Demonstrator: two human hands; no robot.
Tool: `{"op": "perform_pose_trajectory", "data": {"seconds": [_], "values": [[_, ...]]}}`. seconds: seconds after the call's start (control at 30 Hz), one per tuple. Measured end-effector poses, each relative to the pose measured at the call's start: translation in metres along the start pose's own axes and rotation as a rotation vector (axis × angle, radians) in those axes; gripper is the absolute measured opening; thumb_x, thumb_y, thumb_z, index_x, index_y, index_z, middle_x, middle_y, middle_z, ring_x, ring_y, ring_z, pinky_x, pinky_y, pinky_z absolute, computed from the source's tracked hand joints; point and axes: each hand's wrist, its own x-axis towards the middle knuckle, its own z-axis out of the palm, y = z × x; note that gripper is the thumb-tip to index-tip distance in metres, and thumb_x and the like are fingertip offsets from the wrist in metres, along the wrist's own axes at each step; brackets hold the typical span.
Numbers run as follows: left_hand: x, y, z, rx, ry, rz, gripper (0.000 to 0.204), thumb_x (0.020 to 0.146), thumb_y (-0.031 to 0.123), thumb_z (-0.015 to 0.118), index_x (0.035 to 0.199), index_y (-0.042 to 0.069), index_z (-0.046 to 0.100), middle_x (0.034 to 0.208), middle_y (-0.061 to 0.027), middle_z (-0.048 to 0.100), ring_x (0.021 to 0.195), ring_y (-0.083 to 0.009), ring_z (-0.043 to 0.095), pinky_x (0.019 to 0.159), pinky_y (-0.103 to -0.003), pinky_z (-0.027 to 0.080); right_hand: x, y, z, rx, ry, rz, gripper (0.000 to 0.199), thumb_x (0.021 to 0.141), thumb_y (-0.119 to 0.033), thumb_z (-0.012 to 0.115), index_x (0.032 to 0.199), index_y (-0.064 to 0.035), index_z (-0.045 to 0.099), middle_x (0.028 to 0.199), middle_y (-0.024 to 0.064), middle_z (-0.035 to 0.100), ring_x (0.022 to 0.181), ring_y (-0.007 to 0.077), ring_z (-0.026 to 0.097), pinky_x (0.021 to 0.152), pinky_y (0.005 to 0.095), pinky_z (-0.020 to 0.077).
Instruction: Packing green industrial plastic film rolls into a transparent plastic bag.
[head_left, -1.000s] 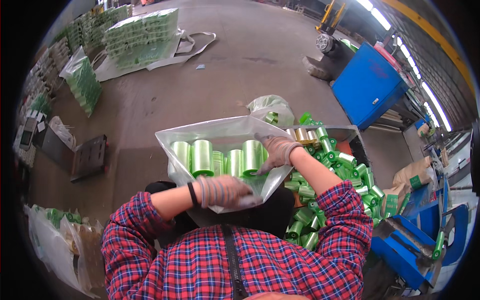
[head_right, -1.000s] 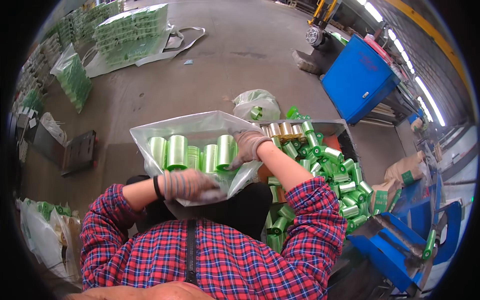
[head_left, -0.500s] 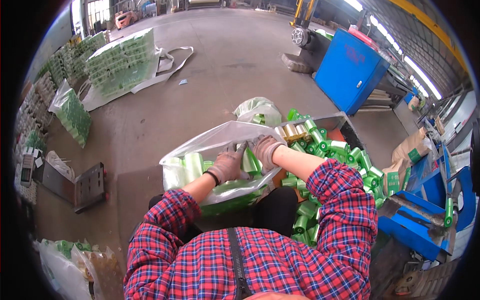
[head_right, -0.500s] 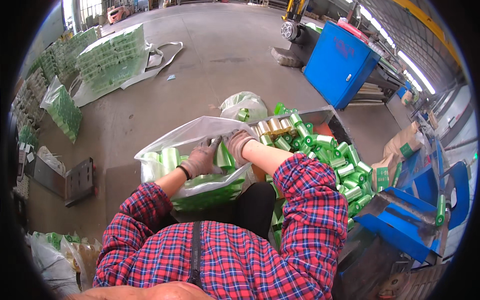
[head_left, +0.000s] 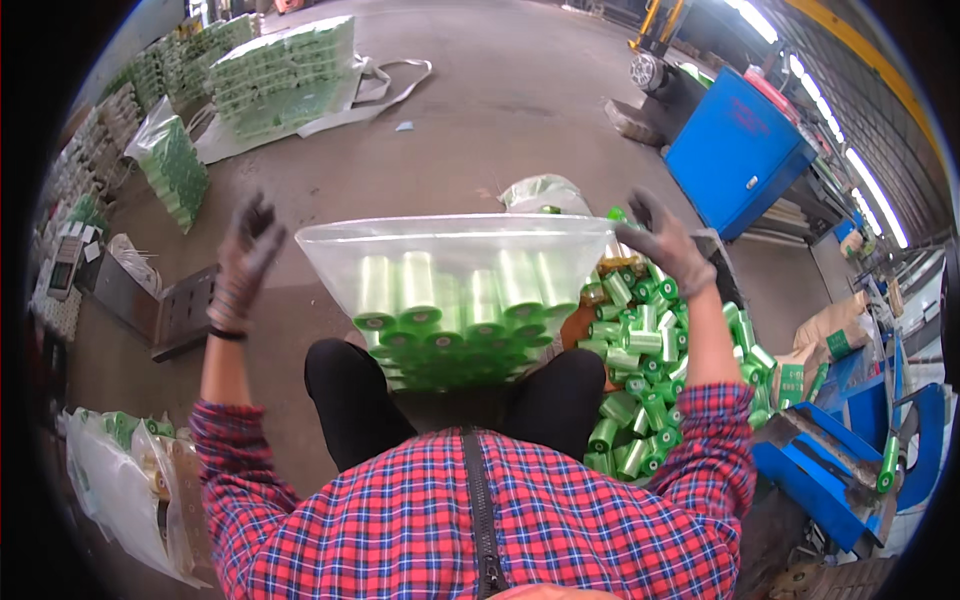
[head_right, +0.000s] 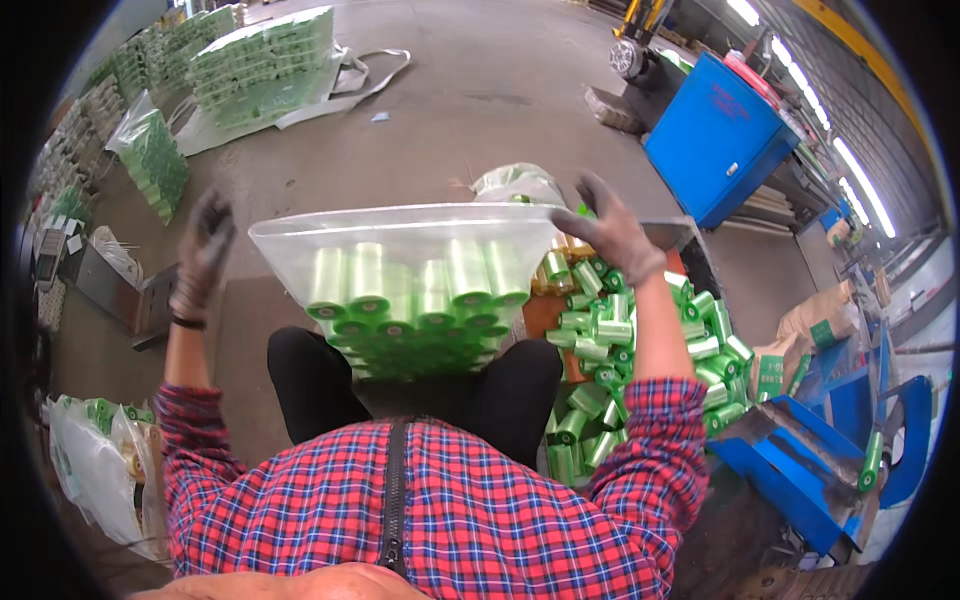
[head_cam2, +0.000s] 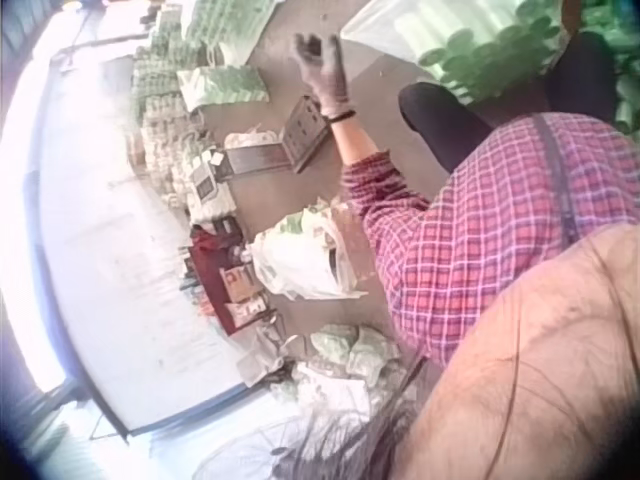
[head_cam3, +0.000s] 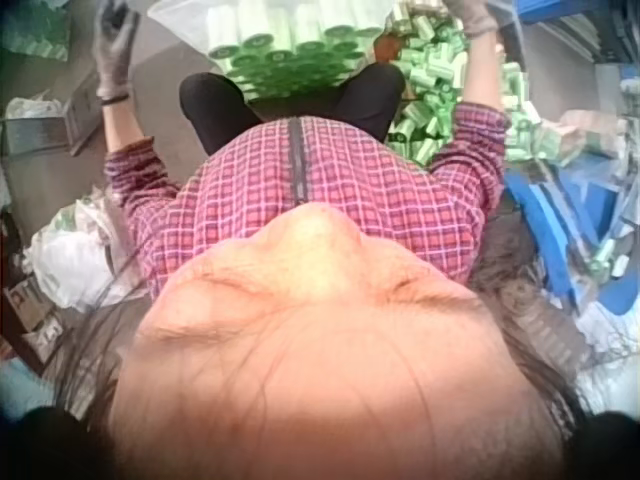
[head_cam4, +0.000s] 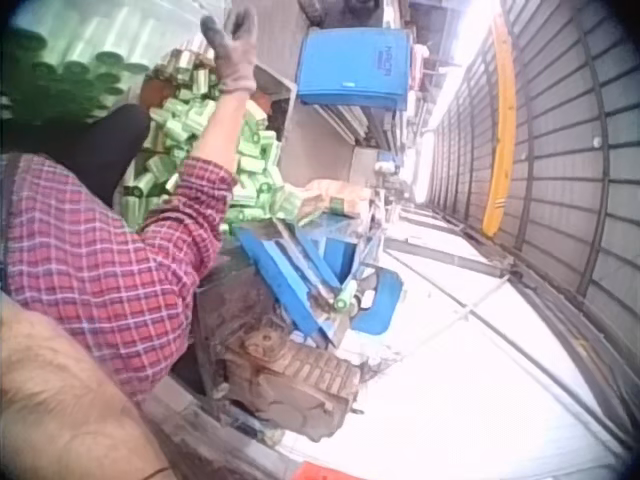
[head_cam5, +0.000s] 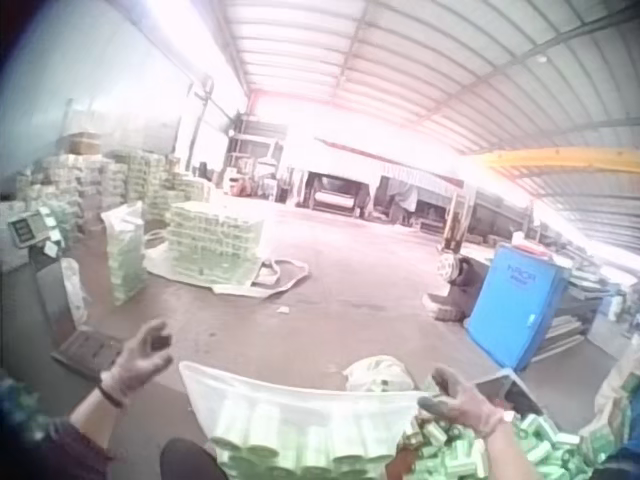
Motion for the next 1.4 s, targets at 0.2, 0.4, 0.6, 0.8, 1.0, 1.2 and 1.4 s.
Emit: {"op": "perform_pose_trajectory", "data": {"seconds": [0.2, 0.4, 0.6, 0.8, 1.0, 1.2, 1.4], "values": [[-0.029, -0.034, 0.115, -0.221, 0.162, -0.741, 0.046, 0.084, 0.040, 0.055, 0.101, -0.003, 0.060, 0.090, -0.0057, 0.062, 0.082, -0.0157, 0.055, 0.076, -0.032, 0.044, 0.001, 0.058, 0.147, 0.638, 0.075, 0.387, 0.066, 0.084, -0.048, 0.053, 0.124, 0.0027, 0.044, 0.117, 0.0140, 0.054, 0.108, 0.0239, 0.047, 0.096, 0.0332, 0.0327], [0.006, -0.074, 0.143, -0.524, 0.488, -0.780, 0.041, 0.084, 0.041, 0.056, 0.079, 0.001, 0.061, 0.071, -0.0004, 0.056, 0.064, -0.0103, 0.049, 0.057, -0.028, 0.042, 0.057, 0.087, 0.178, 0.731, 0.578, 0.712, 0.078, 0.073, -0.062, 0.057, 0.105, 0.0090, 0.055, 0.096, 0.0173, 0.061, 0.082, 0.0237, 0.054, 0.076, 0.0329, 0.0433], [0.063, -0.102, 0.162, -0.357, 0.439, -0.837, 0.042, 0.087, 0.044, 0.052, 0.075, 0.004, 0.058, 0.067, 0.0012, 0.054, 0.060, -0.0077, 0.049, 0.053, -0.025, 0.042, 0.127, 0.102, 0.194, 0.963, 0.524, 0.799, 0.055, 0.078, -0.050, 0.060, 0.095, 0.0018, 0.061, 0.086, 0.0093, 0.063, 0.071, 0.0185, 0.057, 0.065, 0.0319, 0.0481], [0.029, -0.156, 0.165, -0.189, 0.312, -0.598, 0.031, 0.090, 0.031, 0.050, 0.106, 0.004, 0.052, 0.088, -0.0079, 0.057, 0.068, -0.0152, 0.058, 0.059, -0.029, 0.052, 0.147, 0.090, 0.190, 0.879, 0.425, 0.908, 0.050, 0.081, -0.047, 0.058, 0.091, 0.0017, 0.059, 0.083, 0.0071, 0.060, 0.071, 0.0167, 0.056, 0.064, 0.0305, 0.0479], [0.019, -0.106, 0.157, -0.327, 0.284, -0.877, 0.035, 0.088, 0.033, 0.051, 0.073, 0.003, 0.062, 0.068, -0.0009, 0.061, 0.065, -0.0097, 0.056, 0.057, -0.026, 0.046, 0.114, 0.095, 0.193, 0.546, 0.387, 0.877, 0.039, 0.082, -0.040, 0.061, 0.088, -0.0013, 0.060, 0.081, 0.0023, 0.058, 0.072, 0.0106, 0.052, 0.061, 0.0256, 0.0444], [0.023, -0.061, 0.139, 0.149, 0.040, -1.279, 0.032, 0.082, 0.030, 0.048, 0.079, 0.001, 0.062, 0.067, -0.0152, 0.061, 0.065, -0.0225, 0.060, 0.059, -0.035, 0.044, 0.079, 0.106, 0.182, -0.065, 0.107, 1.217, 0.057, 0.078, -0.052, 0.058, 0.090, 0.0034, 0.063, 0.078, 0.0113, 0.060, 0.069, 0.0217, 0.052, 0.063, 0.0362, 0.0444], [-0.063, -0.116, 0.132, 0.216, 0.030, -1.599, 0.051, 0.082, 0.047, 0.046, 0.090, 0.001, 0.064, 0.087, -0.0265, 0.060, 0.092, -0.0367, 0.059, 0.075, -0.043, 0.045, 0.050, 0.163, 0.209, 0.293, 0.102, 1.437, 0.059, 0.085, -0.044, 0.046, 0.120, 0.0038, 0.049, 0.109, 0.0171, 0.057, 0.094, 0.0247, 0.054, 0.081, 0.0352, 0.0451]]}}
